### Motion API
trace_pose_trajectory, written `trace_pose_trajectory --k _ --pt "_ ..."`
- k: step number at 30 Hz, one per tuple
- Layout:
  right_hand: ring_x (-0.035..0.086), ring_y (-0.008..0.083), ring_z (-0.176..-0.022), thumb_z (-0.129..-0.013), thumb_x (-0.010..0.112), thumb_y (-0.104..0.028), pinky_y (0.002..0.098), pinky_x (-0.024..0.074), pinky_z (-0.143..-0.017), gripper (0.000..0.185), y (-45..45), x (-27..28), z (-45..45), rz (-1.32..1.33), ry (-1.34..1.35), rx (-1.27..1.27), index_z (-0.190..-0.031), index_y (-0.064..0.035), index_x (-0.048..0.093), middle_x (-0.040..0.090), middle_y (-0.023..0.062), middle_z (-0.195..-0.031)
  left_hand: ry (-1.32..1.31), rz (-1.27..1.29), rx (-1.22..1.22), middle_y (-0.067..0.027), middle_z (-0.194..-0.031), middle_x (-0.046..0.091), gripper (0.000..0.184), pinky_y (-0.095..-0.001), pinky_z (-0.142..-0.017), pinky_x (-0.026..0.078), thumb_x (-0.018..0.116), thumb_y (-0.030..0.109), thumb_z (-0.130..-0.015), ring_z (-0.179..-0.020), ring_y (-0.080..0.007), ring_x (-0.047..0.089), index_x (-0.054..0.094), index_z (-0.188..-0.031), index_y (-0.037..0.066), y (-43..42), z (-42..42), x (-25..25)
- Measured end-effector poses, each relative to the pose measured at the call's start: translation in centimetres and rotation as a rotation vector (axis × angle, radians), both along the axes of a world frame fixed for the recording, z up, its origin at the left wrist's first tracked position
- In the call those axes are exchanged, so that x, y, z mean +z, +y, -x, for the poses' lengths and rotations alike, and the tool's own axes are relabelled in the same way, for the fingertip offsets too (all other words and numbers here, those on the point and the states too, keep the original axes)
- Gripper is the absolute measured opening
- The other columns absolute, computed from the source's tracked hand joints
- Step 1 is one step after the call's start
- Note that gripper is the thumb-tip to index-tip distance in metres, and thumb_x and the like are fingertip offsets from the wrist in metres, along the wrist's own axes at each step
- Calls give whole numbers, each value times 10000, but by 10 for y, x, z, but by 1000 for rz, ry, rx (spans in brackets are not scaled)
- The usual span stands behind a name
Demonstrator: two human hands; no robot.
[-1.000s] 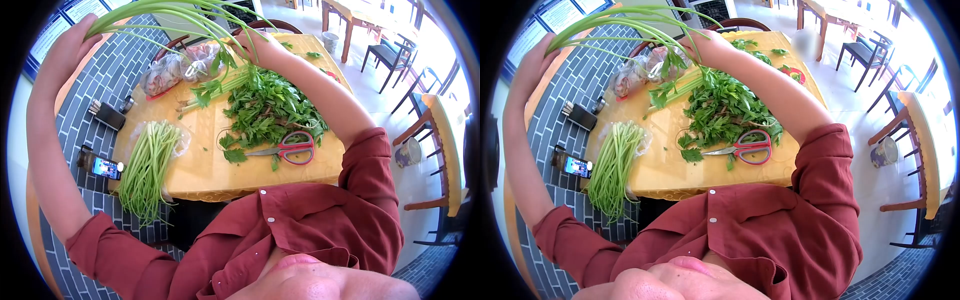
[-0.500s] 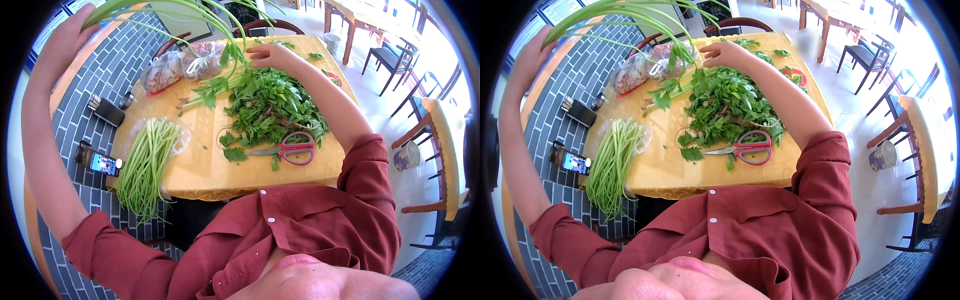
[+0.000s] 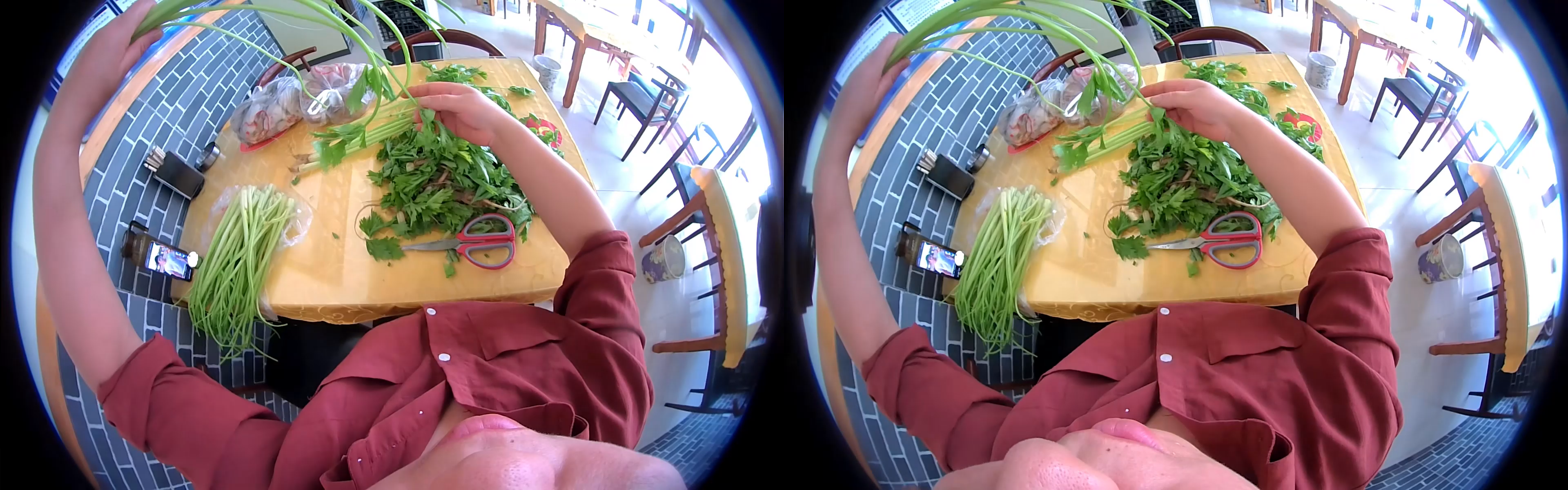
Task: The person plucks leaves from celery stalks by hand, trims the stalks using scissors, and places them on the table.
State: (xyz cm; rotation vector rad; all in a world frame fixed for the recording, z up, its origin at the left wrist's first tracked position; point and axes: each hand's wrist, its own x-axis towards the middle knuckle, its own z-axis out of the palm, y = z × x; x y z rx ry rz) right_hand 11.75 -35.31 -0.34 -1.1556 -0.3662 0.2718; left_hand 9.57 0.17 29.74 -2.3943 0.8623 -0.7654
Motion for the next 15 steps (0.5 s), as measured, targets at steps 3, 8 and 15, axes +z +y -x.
trace_pose_trajectory --k 3,8,15 --pt "607 173 -789 -920 544 -204 331 530 -742 348 -14 -7 -2 -7 7 -33 -1162 45 527 613 84 -920 -22 -19 13 -177 -928 558 204 -376 -758 427 488 193 -927 -888 -339 558 464 -1060 40 4 2 2" --pt "613 135 -838 -933 531 -274 272 518 -755 367 -10 2 10 48 6 -88 -1131 34 560 620 68 -989 -16 52 -80 -174 -902 550 213 -370 -733 421 492 201 -930 -853 -330 550 461 -1060 36 15 -8 2" --pt "587 108 -818 -919 542 -252 250 492 -729 286 -4 6 3 264 -89 -32 -1032 -6 635 622 54 -965 -104 5 -8 -174 -890 572 222 -369 -738 440 529 205 -894 -836 -313 574 496 -1035 37 -3 7 0"
